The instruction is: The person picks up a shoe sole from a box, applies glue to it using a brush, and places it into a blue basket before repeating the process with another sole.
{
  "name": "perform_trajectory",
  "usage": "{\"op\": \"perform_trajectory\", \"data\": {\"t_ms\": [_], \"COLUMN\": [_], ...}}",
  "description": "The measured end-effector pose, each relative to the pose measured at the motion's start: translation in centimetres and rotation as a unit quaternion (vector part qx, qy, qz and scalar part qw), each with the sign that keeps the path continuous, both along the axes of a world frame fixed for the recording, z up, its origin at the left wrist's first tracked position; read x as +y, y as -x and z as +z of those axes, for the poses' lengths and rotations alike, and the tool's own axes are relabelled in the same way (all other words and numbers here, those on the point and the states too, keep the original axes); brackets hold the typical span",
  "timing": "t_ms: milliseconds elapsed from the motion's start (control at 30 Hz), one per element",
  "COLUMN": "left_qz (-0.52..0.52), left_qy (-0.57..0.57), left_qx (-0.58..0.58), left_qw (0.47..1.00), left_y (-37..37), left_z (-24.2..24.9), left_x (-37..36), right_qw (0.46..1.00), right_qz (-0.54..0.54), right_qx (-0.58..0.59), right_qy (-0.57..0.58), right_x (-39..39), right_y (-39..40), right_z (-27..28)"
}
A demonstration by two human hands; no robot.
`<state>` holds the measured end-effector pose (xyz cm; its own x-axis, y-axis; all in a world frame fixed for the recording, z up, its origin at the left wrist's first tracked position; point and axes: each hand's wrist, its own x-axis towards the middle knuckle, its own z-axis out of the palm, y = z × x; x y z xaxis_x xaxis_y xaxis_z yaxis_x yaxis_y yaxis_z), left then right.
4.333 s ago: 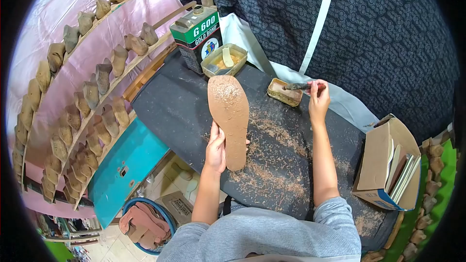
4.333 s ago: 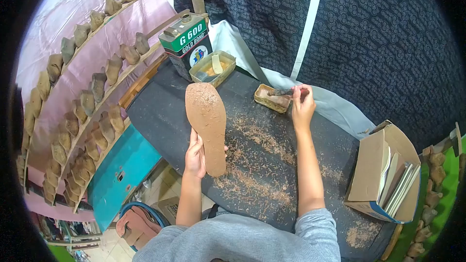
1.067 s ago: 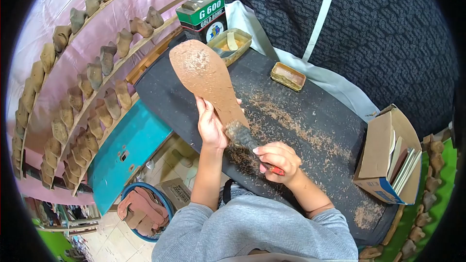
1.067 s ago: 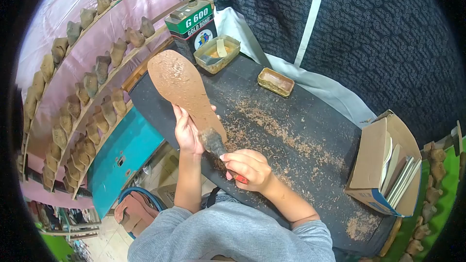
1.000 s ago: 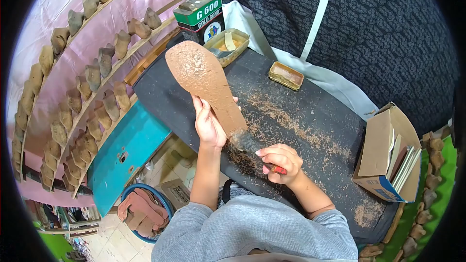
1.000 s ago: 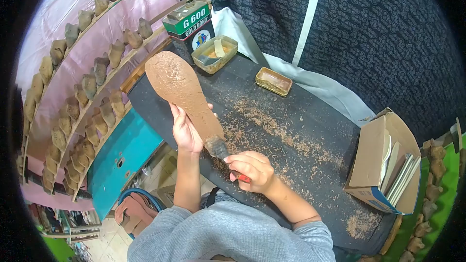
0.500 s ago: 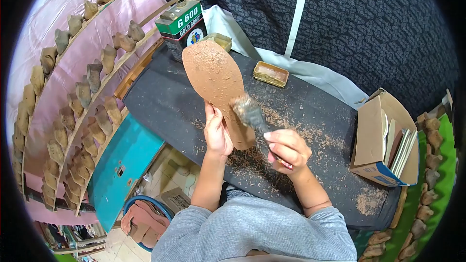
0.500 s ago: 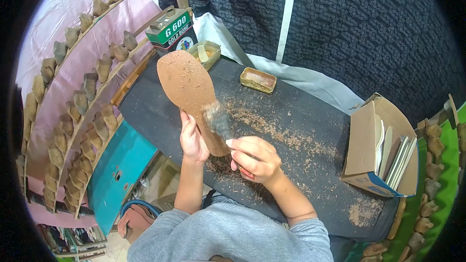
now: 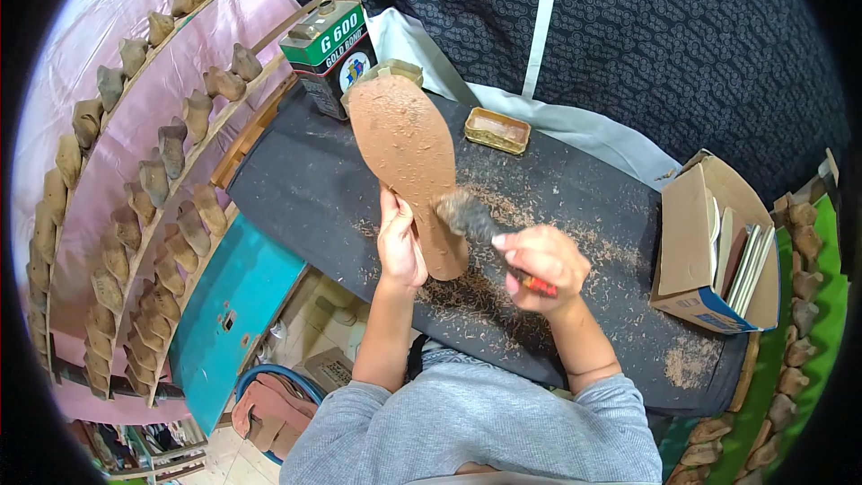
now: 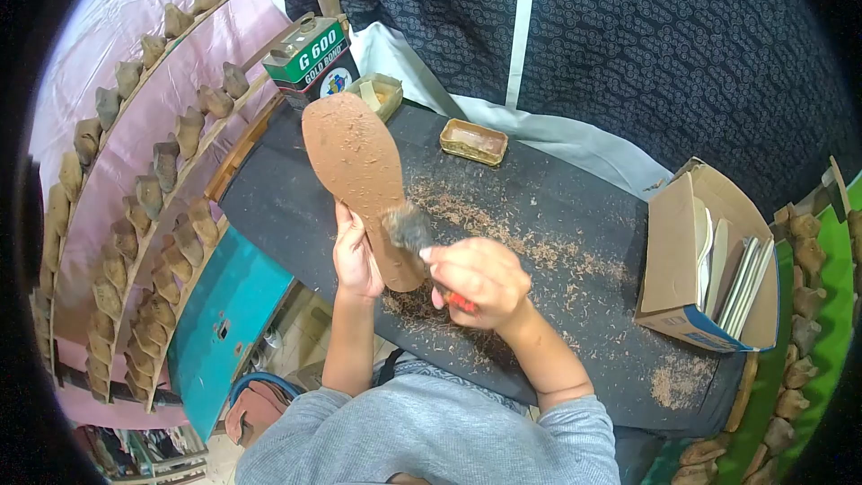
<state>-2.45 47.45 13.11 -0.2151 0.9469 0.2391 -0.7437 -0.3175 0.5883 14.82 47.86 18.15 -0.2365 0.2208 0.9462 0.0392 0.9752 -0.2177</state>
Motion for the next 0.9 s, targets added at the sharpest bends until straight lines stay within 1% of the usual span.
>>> {"op": "perform_trajectory", "data": {"t_ms": [100,167,200,267,300,367,433,467,500,567,600,667,700,767,800,900], "left_qz": [-0.007,0.033,0.034,0.046,0.048,0.016,0.02,0.022,0.022,0.024,0.025,0.061,0.061,-0.047,-0.016,-0.023], "left_qy": [0.015,0.018,0.017,-0.015,-0.016,-0.005,-0.004,-0.001,-0.003,0.016,0.014,0.02,0.018,0.005,0.008,0.027], "left_qx": [0.005,-0.01,-0.01,-0.008,-0.007,0.018,0.011,0.004,0.004,0.011,0.011,-0.035,-0.036,0.047,0.048,0.017], "left_qw": [1.0,0.999,0.999,0.999,0.999,1.0,1.0,1.0,1.0,1.0,1.0,0.997,0.997,0.998,0.999,0.999], "left_y": [-0.4,-0.4,-0.3,-0.1,0.3,1.0,1.2,1.3,1.3,1.2,0.9,0.1,0.2,0.3,-0.2,-0.9], "left_z": [0.3,0.2,0.4,0.7,0.6,0.3,0.3,0.4,0.5,0.5,0.6,0.9,0.7,-0.1,-0.2,0.2], "left_x": [-0.1,0.4,0.4,0.5,0.5,0.5,0.6,0.6,0.6,0.3,0.3,0.3,-0.1,-0.9,-0.7,-1.3], "right_qw": [1.0,1.0,1.0,1.0,0.999,0.999,0.996,0.995,0.995,0.996,0.997,0.999,0.999,0.998,0.997,0.997], "right_qz": [-0.016,-0.02,-0.008,0.014,0.024,0.023,0.014,0.015,0.015,0.036,0.031,0.007,-0.004,-0.034,-0.057,-0.054], "right_qx": [0.014,-0.005,-0.008,-0.016,-0.018,-0.027,-0.056,-0.058,-0.058,-0.019,-0.015,0.011,0.028,0.051,0.056,0.05], "right_qy": [-0.011,-0.023,-0.019,0.002,0.017,0.026,0.074,0.078,0.076,0.083,0.073,0.034,0.017,-0.007,-0.012,-0.014], "right_x": [0.5,0.2,-0.3,-1.2,-1.6,-2.4,-2.6,-2.6,-2.5,-2.3,-2.2,-1.4,-0.8,0.6,1.3,2.9], "right_y": [0.2,0.4,0.4,0.2,-0.1,-0.5,-1.0,-1.2,-1.2,-1.2,-1.2,-0.8,-0.4,0.3,0.7,1.6], "right_z": [0.6,0.2,-0.3,-1.5,-2.1,-3.2,-4.2,-4.5,-4.3,-3.4,-2.6,-1.2,-0.4,1.4,2.0,1.8]}}
